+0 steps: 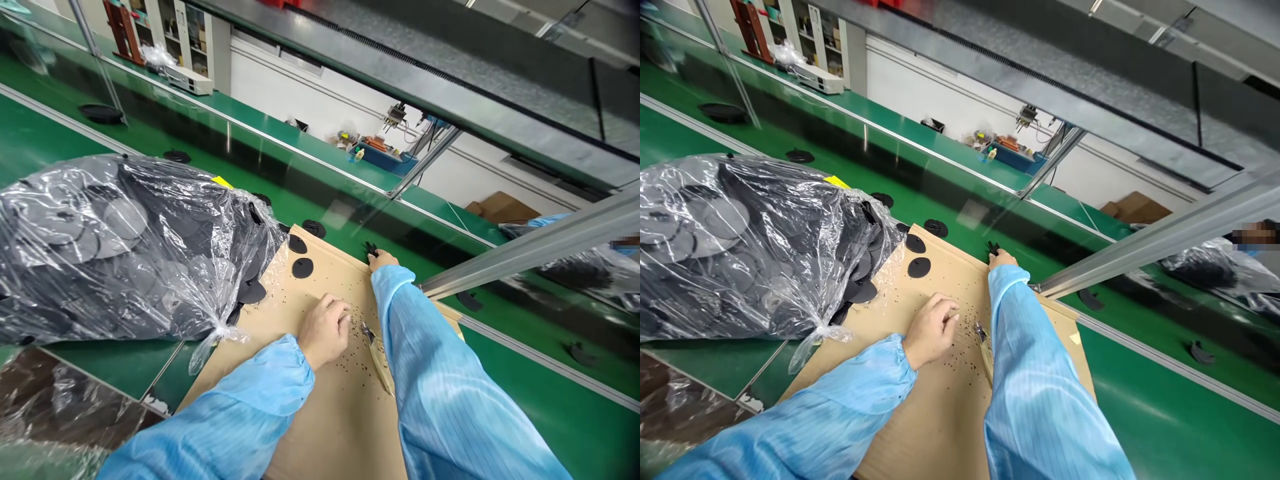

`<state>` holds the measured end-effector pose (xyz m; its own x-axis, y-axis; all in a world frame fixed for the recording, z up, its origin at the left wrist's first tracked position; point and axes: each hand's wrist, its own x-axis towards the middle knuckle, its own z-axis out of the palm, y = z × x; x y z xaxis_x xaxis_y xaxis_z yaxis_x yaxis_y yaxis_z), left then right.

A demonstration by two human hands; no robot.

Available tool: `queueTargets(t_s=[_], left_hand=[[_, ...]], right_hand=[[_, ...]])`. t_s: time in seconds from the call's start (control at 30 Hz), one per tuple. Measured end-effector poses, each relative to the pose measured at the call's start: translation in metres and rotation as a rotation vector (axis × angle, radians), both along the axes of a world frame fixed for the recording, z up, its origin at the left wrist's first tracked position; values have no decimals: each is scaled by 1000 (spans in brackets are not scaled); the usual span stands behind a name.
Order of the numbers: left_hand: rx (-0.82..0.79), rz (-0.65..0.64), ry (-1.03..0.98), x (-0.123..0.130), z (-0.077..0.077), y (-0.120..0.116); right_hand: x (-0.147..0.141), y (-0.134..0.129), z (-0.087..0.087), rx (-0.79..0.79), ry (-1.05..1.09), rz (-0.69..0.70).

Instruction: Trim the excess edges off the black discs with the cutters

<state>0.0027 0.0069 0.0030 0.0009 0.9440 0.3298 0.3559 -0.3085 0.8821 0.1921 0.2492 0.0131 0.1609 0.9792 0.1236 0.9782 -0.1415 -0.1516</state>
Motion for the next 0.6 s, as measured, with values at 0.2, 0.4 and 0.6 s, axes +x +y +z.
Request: queueTargets(t_s=[0.2,0.4,0.6], left_hand=[[21,-6,-6,-2,0,-1],[-36,8,-206,2,-2,3],[-855,-433,-1056,-10,8,12]], right_hand=[[-4,-23,17,231,342,-79],[-23,-90,19,242,756,26],[-38,-216,12,211,991,430]])
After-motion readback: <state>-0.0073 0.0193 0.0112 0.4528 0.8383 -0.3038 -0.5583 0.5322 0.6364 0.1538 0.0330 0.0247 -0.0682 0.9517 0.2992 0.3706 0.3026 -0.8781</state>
